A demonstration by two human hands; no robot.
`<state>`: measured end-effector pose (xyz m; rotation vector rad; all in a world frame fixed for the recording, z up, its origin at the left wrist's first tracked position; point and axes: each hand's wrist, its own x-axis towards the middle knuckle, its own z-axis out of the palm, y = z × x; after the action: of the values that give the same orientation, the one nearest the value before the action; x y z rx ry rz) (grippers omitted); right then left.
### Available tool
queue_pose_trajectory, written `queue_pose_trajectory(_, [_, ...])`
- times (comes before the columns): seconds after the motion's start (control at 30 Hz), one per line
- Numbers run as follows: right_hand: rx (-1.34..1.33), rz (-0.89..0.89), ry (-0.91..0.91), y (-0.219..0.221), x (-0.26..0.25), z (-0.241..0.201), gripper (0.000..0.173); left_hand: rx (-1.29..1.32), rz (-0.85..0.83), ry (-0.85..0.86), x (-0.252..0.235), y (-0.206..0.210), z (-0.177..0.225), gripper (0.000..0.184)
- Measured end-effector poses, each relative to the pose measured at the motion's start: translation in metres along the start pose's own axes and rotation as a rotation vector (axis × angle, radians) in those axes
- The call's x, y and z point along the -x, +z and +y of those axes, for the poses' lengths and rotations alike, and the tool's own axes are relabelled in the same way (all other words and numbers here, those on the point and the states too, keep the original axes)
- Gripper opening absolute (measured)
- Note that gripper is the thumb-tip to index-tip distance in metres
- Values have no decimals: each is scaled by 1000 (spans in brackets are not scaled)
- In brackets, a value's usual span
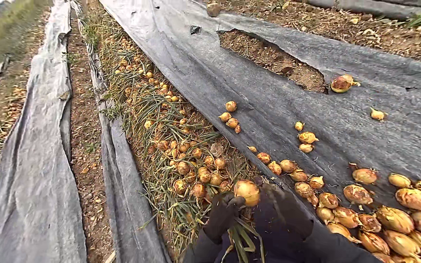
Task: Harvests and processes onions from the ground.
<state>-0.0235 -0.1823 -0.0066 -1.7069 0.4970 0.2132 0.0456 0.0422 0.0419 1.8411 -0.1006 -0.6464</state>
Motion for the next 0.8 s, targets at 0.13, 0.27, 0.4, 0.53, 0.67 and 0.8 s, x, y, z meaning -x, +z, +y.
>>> queue_pose_trajectory(0.13, [-37,-253,321,-49,9,35,52,-658,-47,151,-37,32,38,42])
queue_pose_trajectory(0.27, [-323,-328,415,-50,0,26,54,-923,-671,-44,-52,93,83,50])
queue_pose_trajectory(0.4, [-423,92,409,-48,-20,45,59,-795,-366,-189,-118,67,17,44])
queue_pose_trajectory(0.53, [-370,223,481,-72,-43,53,47,-976,-73,-506,-222,-3,-95,64])
queue_pose_trajectory(0.67, [-205,-41,524,-61,-80,60,48,-1130,-71,-616,-282,-9,-164,95])
queue_pose_trajectory(0.8, [-13,-247,526,-25,-123,68,55,-969,-53,-576,-285,-11,-181,92])
